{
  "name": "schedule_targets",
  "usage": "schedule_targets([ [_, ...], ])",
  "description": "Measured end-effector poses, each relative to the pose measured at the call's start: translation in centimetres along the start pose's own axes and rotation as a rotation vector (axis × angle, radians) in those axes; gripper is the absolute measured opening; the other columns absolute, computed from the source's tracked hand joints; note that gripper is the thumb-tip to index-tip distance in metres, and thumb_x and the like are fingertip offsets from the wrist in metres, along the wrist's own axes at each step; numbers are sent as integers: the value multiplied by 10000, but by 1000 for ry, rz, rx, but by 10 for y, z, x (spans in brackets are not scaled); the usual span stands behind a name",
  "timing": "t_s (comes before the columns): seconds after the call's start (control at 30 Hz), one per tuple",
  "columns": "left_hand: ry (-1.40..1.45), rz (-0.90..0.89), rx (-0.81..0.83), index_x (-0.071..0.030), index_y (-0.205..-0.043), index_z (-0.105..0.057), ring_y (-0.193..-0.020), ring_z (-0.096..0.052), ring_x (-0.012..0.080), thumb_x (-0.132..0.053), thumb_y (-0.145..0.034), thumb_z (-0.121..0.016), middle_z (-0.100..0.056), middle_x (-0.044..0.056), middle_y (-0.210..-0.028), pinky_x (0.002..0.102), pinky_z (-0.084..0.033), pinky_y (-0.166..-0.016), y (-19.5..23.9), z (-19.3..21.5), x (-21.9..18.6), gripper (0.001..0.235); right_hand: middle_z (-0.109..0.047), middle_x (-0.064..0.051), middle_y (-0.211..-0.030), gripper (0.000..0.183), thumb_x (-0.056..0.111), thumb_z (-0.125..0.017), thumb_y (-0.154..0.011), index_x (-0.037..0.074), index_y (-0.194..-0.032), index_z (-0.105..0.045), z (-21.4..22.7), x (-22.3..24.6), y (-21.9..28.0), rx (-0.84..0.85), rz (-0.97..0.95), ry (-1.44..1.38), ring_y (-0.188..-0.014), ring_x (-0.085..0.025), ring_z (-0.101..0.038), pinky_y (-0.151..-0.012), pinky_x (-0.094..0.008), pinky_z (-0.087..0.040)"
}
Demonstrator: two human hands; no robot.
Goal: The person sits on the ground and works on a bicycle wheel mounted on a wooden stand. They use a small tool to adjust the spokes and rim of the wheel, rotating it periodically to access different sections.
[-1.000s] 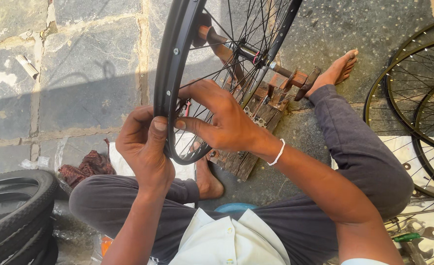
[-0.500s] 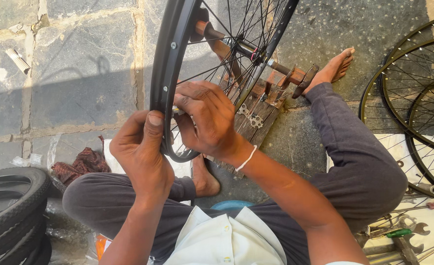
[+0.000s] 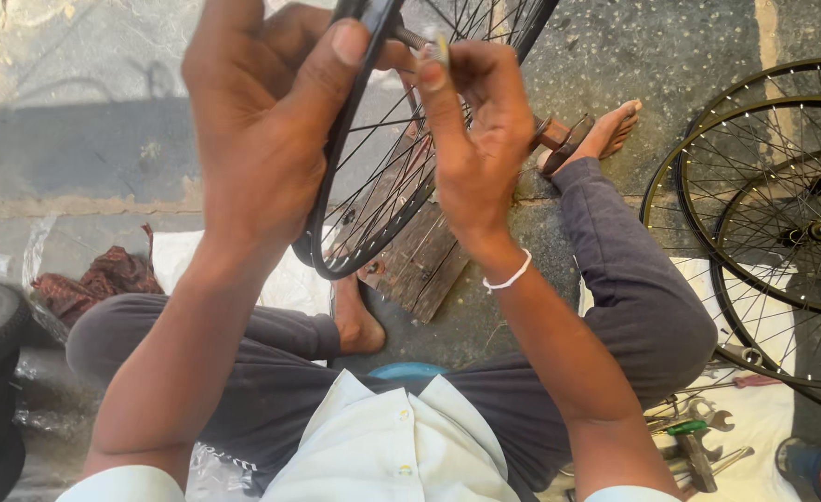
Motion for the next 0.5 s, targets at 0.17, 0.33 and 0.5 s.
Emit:
schedule_targets([
  [0.17,38,-96,-205,-48,-1213,-556,-921,-749,196,-368,-1167,-528,-722,131,-1040,288,-629,-811,103,43,72,325,-668,-34,-1034,241,202,-678,-1059,-5,-1179,-656,65,-68,75,-124,-209,290,-934,-77,-606,-803,-237,-500],
  [0.33,13,837,-862,-25,-1054,-617,-715,-599,152,-341,-1094,-532,-664,82,-823,288,-456,-629,261,126,276,330,-704,-135,-1099,245,198,-692,-982,14,-1144,-696,79,-155,162,138,-273,773,-1060,-289,-655,-947,-406,-486],
  [0.5,7,865,-763,-37,-970,-665,-666,-538,72,-229,-1002,-607,-648,7,-788,241,-407,-609,264,128,294,204,-661,-186,-1200,263,179,-689,-949,16,-1155,-687,62,-203,183,383,-23,970,-1272,-373,-541,-1078,-500,-396],
])
Point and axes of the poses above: each hand's wrist, its own y-axis away from the middle knuckle, its own z-axis out of the back of the hand, x = y × z, the point moved 7 cm from there along -y, towards the middle knuckle
